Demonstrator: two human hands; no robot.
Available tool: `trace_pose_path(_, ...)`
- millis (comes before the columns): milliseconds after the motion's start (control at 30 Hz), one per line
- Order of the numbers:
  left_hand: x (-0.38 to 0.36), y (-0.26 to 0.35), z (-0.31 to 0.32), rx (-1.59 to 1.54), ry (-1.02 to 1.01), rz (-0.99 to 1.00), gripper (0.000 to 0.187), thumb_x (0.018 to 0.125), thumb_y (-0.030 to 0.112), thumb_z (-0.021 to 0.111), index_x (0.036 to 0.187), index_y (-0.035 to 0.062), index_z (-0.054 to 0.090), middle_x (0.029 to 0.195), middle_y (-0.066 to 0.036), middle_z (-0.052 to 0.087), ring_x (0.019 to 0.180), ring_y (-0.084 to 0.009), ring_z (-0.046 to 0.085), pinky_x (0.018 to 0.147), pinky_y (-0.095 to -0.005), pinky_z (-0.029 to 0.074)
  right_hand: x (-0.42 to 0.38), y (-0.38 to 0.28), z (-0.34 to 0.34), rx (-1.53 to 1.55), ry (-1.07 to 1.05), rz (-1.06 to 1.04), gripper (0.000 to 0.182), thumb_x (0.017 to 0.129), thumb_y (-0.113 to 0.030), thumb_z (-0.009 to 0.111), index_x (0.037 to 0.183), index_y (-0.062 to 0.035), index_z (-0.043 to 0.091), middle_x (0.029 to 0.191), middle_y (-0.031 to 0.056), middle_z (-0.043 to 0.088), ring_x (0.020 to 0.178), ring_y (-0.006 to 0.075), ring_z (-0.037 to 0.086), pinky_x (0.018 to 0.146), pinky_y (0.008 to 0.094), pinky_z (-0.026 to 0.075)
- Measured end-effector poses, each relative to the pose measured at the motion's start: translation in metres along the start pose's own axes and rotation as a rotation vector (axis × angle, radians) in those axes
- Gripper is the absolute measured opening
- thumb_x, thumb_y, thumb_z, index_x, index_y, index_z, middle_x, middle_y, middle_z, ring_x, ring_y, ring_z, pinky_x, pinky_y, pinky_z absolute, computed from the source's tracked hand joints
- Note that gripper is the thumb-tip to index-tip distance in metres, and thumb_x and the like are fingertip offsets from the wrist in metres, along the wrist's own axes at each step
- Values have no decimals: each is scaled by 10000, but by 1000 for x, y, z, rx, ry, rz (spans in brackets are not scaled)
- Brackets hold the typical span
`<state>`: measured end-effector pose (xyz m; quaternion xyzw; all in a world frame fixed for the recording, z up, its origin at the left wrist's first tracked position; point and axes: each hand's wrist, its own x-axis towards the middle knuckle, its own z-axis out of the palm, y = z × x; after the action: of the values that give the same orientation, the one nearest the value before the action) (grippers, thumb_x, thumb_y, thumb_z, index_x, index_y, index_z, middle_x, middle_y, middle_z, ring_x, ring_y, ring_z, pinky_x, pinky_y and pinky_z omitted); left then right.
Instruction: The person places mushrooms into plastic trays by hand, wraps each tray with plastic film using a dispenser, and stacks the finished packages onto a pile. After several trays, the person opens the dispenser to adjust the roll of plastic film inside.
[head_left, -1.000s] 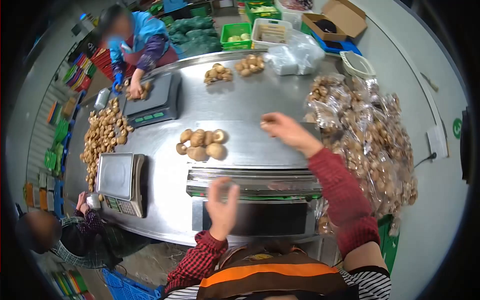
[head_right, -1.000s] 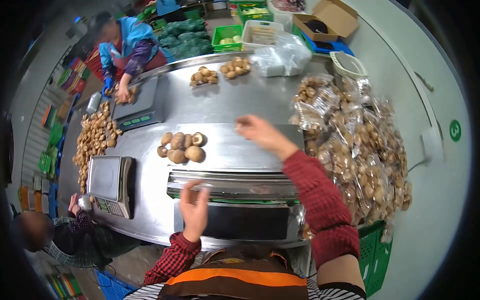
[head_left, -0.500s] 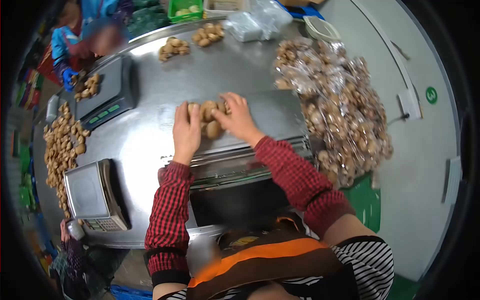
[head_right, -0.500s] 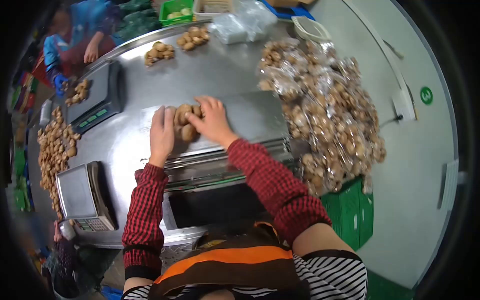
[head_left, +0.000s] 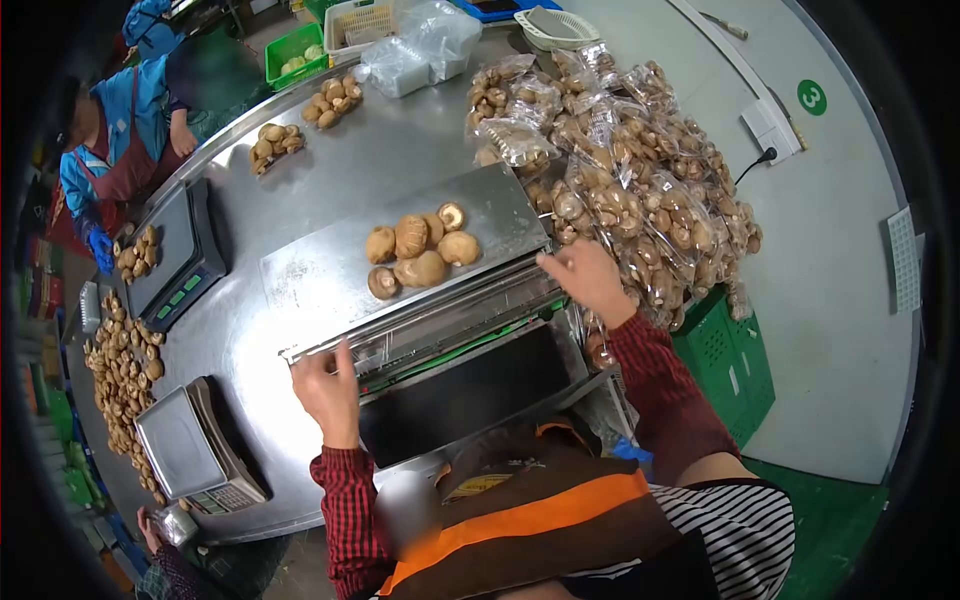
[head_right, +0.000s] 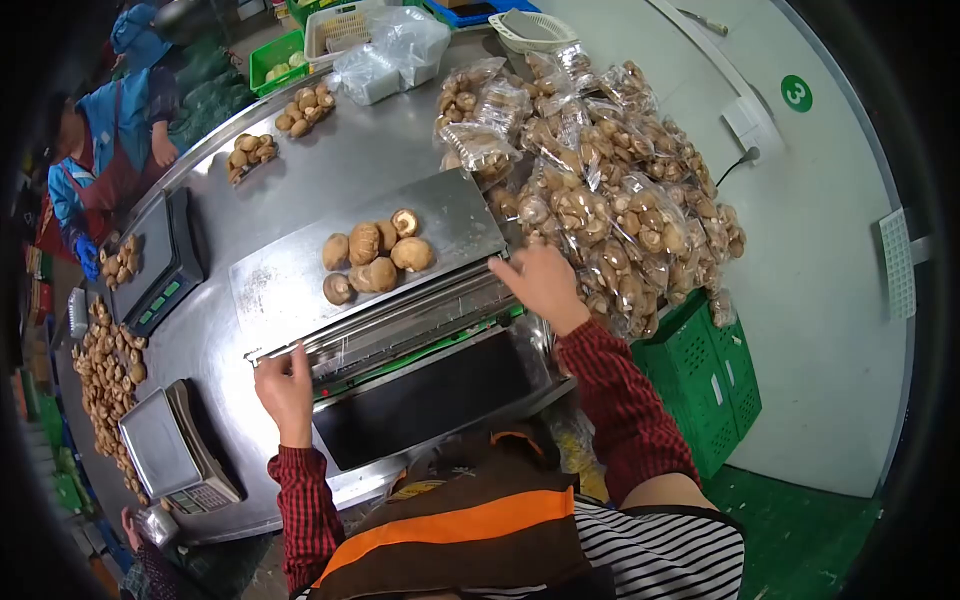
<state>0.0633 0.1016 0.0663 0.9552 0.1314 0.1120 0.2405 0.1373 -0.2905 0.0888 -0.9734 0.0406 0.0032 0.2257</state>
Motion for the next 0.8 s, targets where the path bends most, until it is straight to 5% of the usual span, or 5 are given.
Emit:
trace_pose_path(200,-6,24,18,80,-108,88,395,795,378,751,681,5,691,657,-99,591,656,-286,572,655,-425,446,-19,-14,37,150,-52,-89,398,858,-413,658,815,-22,720,801,173,681,708,373,627,647,420,481)
trace_pose_path(400,3,24,-27,-1658,-933,-1030,350,982,231,496,652,133,428,553,58,344,453,-64,281,401,-212,215,-12,-3,10,1697,-833,708,275,955,-231,503,702,-130,465,583,-34,376,446,75,295,370,220,237)
trace_pose_path(533,68,57,-86,-1948,-326,-583,376,1034,214,404,669,146,344,565,50,296,441,-60,299,375,-202,274,58,-58,-59,1934,-735,124,359,1022,-249,347,693,-121,414,553,-39,314,469,73,288,413,205,233)
trace_pose_path(600,106,79,-81,-1848,-63,-424,285,1034,237,410,962,37,600,935,-103,664,842,-174,633,743,-293,506,106,-79,-49,1947,-503,24,276,1022,-236,383,903,-41,538,831,107,595,736,165,553,629,250,460)
trace_pose_path(800,154,43,52,-449,-395,285,445,1026,259,427,1341,-42,514,1429,-200,479,1355,-307,428,1137,-382,302,160,-66,62,1271,-405,77,392,1055,-250,355,1148,89,528,1177,222,629,1069,292,644,921,368,529)
